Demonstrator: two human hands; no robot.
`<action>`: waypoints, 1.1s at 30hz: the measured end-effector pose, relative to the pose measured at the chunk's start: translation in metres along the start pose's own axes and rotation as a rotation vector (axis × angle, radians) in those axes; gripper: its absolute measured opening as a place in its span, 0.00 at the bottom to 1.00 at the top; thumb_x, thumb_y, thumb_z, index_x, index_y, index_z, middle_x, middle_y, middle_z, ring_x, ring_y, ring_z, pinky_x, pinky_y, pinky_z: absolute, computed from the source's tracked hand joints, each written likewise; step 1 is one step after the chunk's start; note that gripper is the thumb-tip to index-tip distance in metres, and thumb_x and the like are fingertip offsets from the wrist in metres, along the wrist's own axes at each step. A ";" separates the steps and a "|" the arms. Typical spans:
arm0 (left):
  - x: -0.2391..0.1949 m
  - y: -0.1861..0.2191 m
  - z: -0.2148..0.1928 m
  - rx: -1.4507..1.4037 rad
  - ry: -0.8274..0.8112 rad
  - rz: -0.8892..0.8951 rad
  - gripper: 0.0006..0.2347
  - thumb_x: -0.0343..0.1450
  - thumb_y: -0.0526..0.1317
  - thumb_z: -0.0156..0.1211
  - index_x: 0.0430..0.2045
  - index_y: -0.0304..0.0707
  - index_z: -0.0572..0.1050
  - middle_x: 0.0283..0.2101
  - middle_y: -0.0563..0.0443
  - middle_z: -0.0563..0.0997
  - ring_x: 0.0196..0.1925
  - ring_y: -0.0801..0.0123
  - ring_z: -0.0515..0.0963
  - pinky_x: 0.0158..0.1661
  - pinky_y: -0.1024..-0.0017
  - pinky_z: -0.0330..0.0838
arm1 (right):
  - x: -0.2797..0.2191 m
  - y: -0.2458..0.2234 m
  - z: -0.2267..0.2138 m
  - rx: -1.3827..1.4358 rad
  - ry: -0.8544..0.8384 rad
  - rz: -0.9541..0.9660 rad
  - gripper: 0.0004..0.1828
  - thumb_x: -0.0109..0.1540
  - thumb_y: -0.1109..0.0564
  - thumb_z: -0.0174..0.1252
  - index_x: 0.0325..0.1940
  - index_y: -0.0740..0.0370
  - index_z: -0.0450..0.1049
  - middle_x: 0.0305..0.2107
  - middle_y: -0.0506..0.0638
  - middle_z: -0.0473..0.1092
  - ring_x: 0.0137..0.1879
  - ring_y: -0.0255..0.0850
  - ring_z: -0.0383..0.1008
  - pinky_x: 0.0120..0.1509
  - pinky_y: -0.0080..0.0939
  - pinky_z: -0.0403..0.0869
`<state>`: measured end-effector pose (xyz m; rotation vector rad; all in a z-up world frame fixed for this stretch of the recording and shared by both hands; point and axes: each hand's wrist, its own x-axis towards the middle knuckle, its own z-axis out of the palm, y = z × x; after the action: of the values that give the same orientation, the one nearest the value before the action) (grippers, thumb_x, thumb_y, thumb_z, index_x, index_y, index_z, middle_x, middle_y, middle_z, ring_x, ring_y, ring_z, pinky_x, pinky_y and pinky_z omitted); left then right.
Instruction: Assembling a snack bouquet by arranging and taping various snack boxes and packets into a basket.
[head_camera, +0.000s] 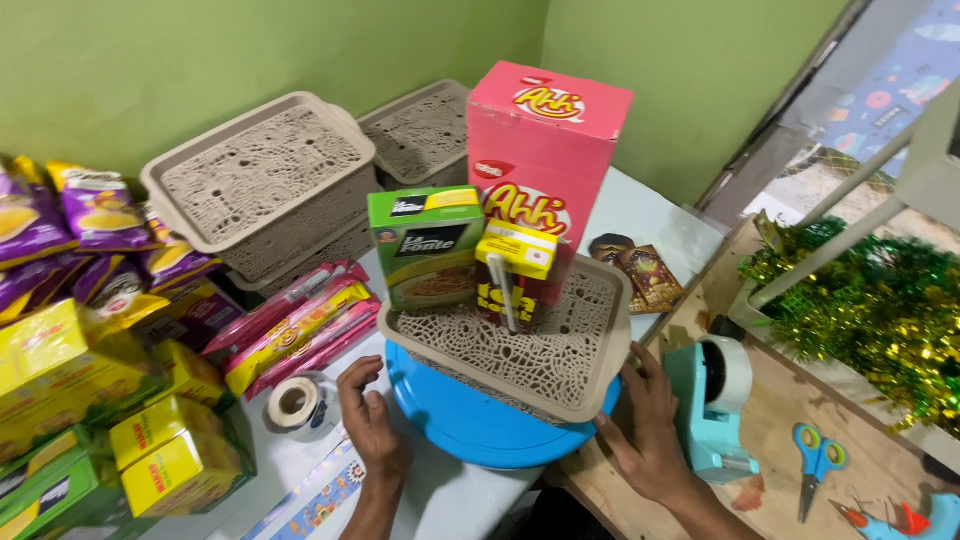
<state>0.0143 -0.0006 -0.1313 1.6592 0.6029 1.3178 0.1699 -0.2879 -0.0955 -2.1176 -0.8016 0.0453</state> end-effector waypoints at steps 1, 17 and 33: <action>0.001 -0.001 0.002 0.015 0.022 0.004 0.27 0.76 0.61 0.38 0.47 0.33 0.72 0.52 0.39 0.75 0.57 0.55 0.74 0.56 0.59 0.69 | -0.002 0.006 0.000 0.010 -0.017 -0.018 0.40 0.63 0.34 0.49 0.77 0.46 0.55 0.77 0.52 0.44 0.81 0.55 0.43 0.74 0.73 0.46; 0.001 0.019 -0.009 0.010 -0.039 0.029 0.21 0.75 0.54 0.42 0.47 0.35 0.73 0.49 0.40 0.76 0.53 0.56 0.75 0.52 0.60 0.70 | -0.004 0.012 0.010 -0.045 0.047 -0.137 0.36 0.65 0.39 0.47 0.74 0.57 0.59 0.72 0.58 0.49 0.79 0.58 0.48 0.75 0.67 0.54; -0.005 0.004 -0.015 0.118 -0.133 0.107 0.18 0.79 0.53 0.41 0.50 0.39 0.70 0.47 0.40 0.74 0.54 0.45 0.74 0.57 0.52 0.67 | -0.007 0.019 0.008 -0.038 0.055 -0.166 0.34 0.69 0.36 0.47 0.72 0.60 0.66 0.73 0.61 0.48 0.71 0.67 0.59 0.69 0.80 0.54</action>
<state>-0.0016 -0.0014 -0.1297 1.8824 0.5276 1.2555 0.1721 -0.2941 -0.1162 -2.0712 -0.9488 -0.1167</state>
